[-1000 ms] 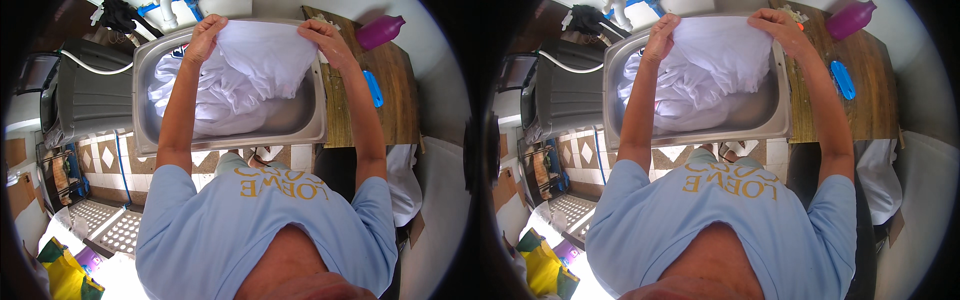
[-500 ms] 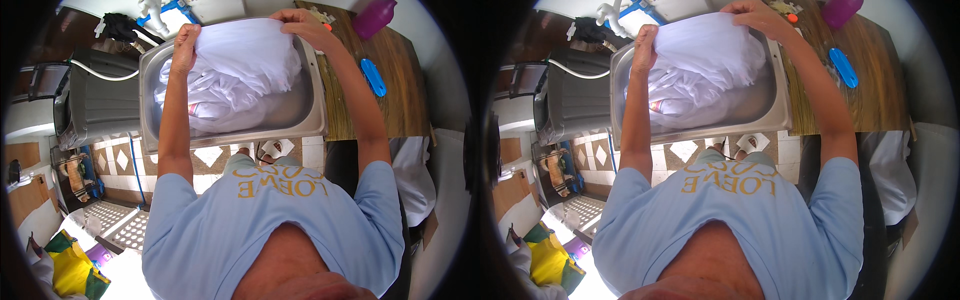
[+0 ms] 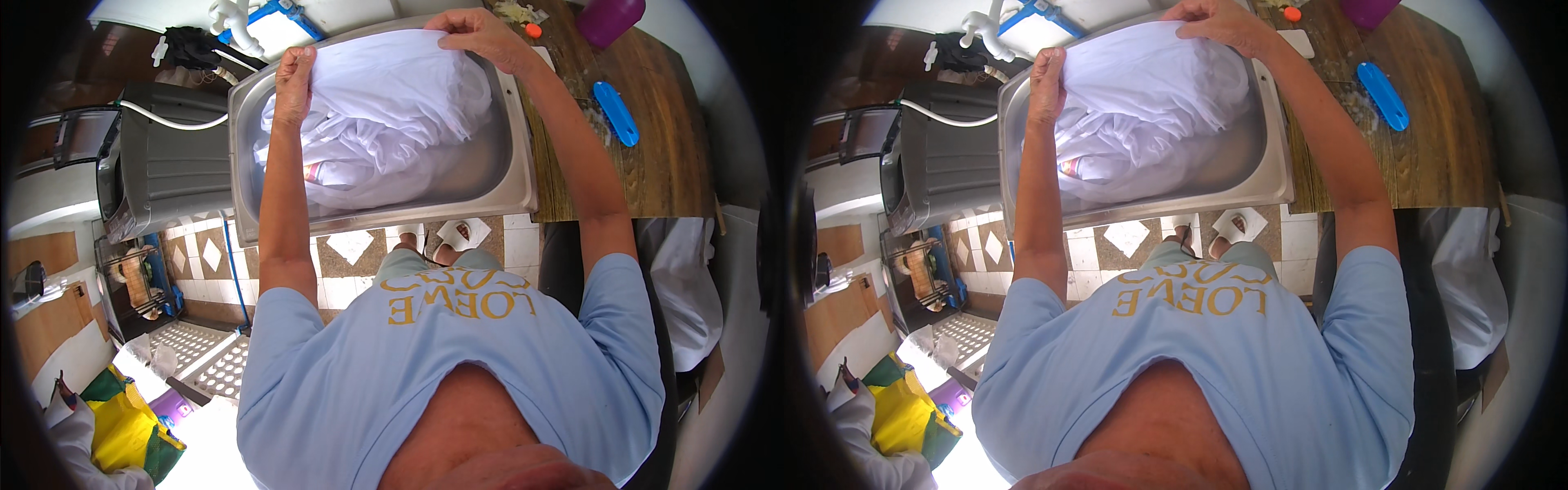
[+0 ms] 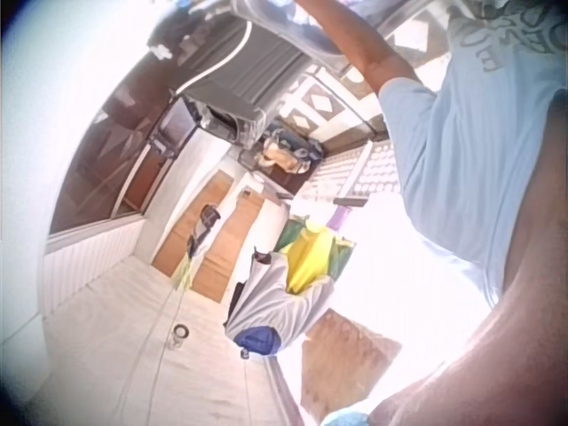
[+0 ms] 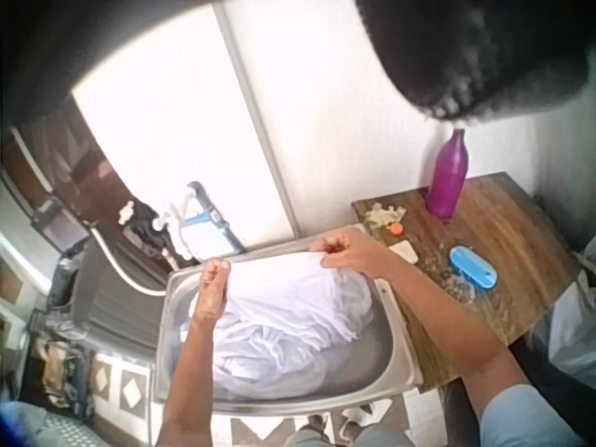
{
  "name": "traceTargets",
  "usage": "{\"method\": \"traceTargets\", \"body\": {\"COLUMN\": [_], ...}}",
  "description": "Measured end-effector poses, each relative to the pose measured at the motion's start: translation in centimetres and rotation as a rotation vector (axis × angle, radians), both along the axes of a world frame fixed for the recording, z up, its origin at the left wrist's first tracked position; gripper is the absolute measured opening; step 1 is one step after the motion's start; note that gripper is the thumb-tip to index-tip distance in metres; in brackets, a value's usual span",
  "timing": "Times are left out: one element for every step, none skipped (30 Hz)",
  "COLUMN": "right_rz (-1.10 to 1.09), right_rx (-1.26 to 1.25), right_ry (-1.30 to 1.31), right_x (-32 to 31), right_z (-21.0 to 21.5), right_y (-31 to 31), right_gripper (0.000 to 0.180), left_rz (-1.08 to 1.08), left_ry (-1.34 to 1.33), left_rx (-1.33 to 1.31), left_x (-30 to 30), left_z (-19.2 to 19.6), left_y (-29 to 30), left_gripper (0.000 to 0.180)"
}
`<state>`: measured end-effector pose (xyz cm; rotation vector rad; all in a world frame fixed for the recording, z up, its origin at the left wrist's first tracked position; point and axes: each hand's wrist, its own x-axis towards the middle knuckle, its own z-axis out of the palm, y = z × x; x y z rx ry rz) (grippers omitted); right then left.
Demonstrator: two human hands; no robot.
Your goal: The person washes a white garment in a basin of soapy water by hand, scrubbing the fabric against itself and using a bar of soap, then wrings the garment out.
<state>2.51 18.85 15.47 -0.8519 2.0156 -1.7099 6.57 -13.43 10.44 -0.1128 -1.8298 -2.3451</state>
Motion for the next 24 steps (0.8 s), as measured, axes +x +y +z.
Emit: {"method": "traceTargets", "body": {"right_rz": [-0.003, -0.006, -0.013, -0.019, -0.025, -0.028, -0.048, -0.068, -0.097, -0.228, -0.355, -0.479, -0.531, -0.583, -0.639, -0.652, -0.664, -0.675, -0.668, -0.661, -0.654, -0.653, -0.644, -0.628], "right_rx": [-0.004, -0.008, -0.007, -0.019, -0.032, -0.047, -0.059, -0.072, -0.08, -0.045, -0.013, 0.019, 0.087, 0.155, 0.238, 0.302, 0.366, 0.423, 0.491, 0.56, 0.627, 0.438, 0.248, 0.056], "right_ry": [-0.002, -0.004, -0.009, -0.017, -0.025, -0.033, -0.011, 0.011, 0.033, 0.048, 0.063, 0.079, 0.148, 0.218, 0.279, 0.29, 0.3, 0.312, 0.346, 0.38, 0.418, 0.26, 0.103, -0.054], "right_x": [-0.1, -0.2, -0.3, -0.5, -0.7, -1.0, -1.3, -1.5, -1.8, -1.9, -1.9, -1.7, -1.5, -1.2, -0.8, -0.4, 0.0, 0.2, 0.0, -0.3, -0.6, -0.8, -0.9, -0.9], "right_z": [-0.3, -0.6, -1.1, -1.6, -2.1, -2.7, -3.4, -4.4, -5.6, -7.5, -9.8, -11.8, -13.0, -14.1, -15.4, -16.2, -16.9, -17.4, -17.7, -17.9, -17.7, -17.5, -17.3, -16.8], "right_y": [0.0, -0.1, 0.0, 0.1, 0.0, -0.1, -0.3, -0.6, -0.8, -0.8, -1.4, -2.0, -3.0, -3.9, -4.2, -4.4, -4.5, -4.7, -4.8, -4.8, -4.8, -4.6, -4.2, -3.9], "right_gripper": [0.027, 0.026, 0.026, 0.025, 0.024, 0.023, 0.021, 0.02, 0.018, 0.018, 0.019, 0.02, 0.021, 0.022, 0.023, 0.023, 0.023, 0.023, 0.023, 0.023, 0.023, 0.02, 0.018, 0.018], "left_rz": [0.003, 0.007, 0.006, 0.011, 0.017, 0.025, 0.035, 0.044, 0.045, 0.053, 0.065, 0.079, 0.083, 0.103, 0.11, 0.121, 0.132, 0.148, 0.139, 0.131, 0.125, 0.095, 0.064, 0.033], "left_ry": [0.002, 0.005, 0.004, 0.013, 0.021, 0.03, 0.029, 0.028, 0.027, -0.02, -0.066, -0.11, -0.035, -0.084, -0.14, -0.135, -0.129, -0.12, -0.087, -0.054, -0.017, -0.055, -0.092, -0.13], "left_rx": [-0.01, -0.022, -0.028, -0.029, -0.031, -0.036, -0.046, -0.057, -0.064, -0.152, -0.245, -0.339, -0.475, -0.768, -1.053, -1.114, -1.174, -1.241, -1.242, -1.243, -1.243, -1.078, -0.913, -0.749], "left_x": [-0.1, -0.1, -0.3, -0.6, -0.9, -1.2, -1.4, -1.6, -2.1, -2.4, -2.4, -2.6, -3.0, -3.3, -3.5, -3.6, -3.4, -3.4, -3.7, -3.8, -4.1, -4.3, -4.3, -4.4], "left_z": [-0.2, -0.3, -0.7, -1.0, -1.2, -1.6, -2.0, -2.6, -3.2, -3.7, -4.2, -4.5, -5.9, -7.2, -8.3, -8.8, -9.3, -9.6, -10.2, -10.9, -11.1, -11.3, -11.5, -11.5], "left_y": [0.0, -0.1, 0.0, 0.1, 0.2, 0.0, 0.0, 0.0, 0.4, 1.9, 3.8, 5.0, 5.2, 5.0, 5.6, 6.3, 7.0, 7.1, 6.8, 6.6, 6.4, 6.2, 5.9, 5.7], "left_gripper": [0.01, 0.01, 0.01, 0.01, 0.011, 0.011, 0.012, 0.013, 0.014, 0.016, 0.017, 0.019, 0.034, 0.039, 0.045, 0.046, 0.048, 0.05, 0.05, 0.05, 0.05, 0.047, 0.045, 0.042]}}
